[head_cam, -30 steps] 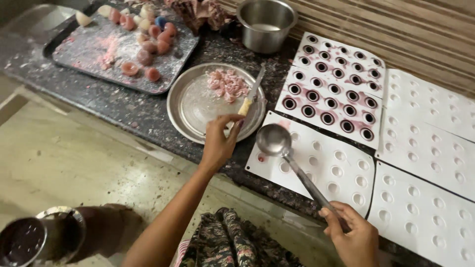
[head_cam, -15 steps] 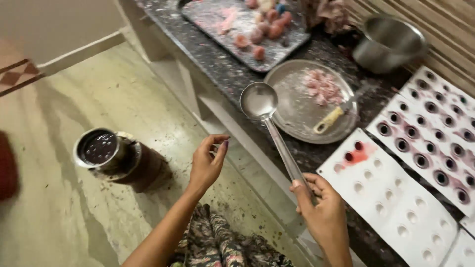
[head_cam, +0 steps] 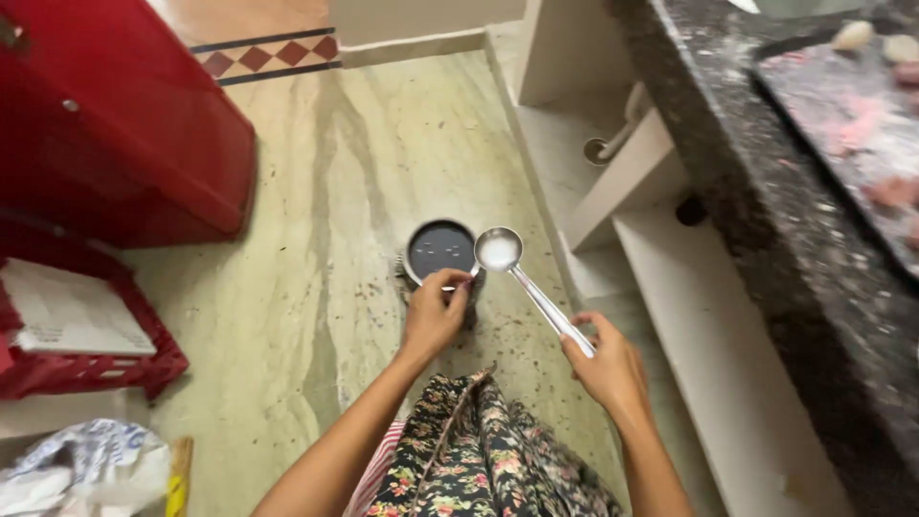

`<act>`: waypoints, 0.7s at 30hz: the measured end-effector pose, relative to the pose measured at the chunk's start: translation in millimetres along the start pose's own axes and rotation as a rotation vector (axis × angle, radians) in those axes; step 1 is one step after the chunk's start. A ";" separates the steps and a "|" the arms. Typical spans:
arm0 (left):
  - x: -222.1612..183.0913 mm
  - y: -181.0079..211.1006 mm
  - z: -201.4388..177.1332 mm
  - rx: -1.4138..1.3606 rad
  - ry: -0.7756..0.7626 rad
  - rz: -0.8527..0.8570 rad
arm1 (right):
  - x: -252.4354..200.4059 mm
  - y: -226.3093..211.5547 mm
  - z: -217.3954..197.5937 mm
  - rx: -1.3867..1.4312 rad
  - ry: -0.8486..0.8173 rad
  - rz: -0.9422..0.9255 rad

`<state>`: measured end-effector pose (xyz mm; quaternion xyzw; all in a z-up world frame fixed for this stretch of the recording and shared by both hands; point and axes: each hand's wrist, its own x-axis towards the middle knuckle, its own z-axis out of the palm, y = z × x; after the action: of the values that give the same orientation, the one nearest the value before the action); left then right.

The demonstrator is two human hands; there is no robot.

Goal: The recorder is seen pouring a red liquid, likely melted soap base, into small circular silicone molds using a ladle.

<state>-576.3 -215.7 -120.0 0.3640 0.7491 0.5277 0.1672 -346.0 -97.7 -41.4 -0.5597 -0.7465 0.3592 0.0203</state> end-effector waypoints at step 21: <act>31.6 -51.3 -132.0 -0.013 0.146 -0.312 | 118.5 -31.0 165.8 -0.169 -0.081 0.049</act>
<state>-700.5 -290.3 -111.4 0.2031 0.8033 0.5250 0.1947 -487.4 -85.6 -191.0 -0.5624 -0.7604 0.3179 -0.0660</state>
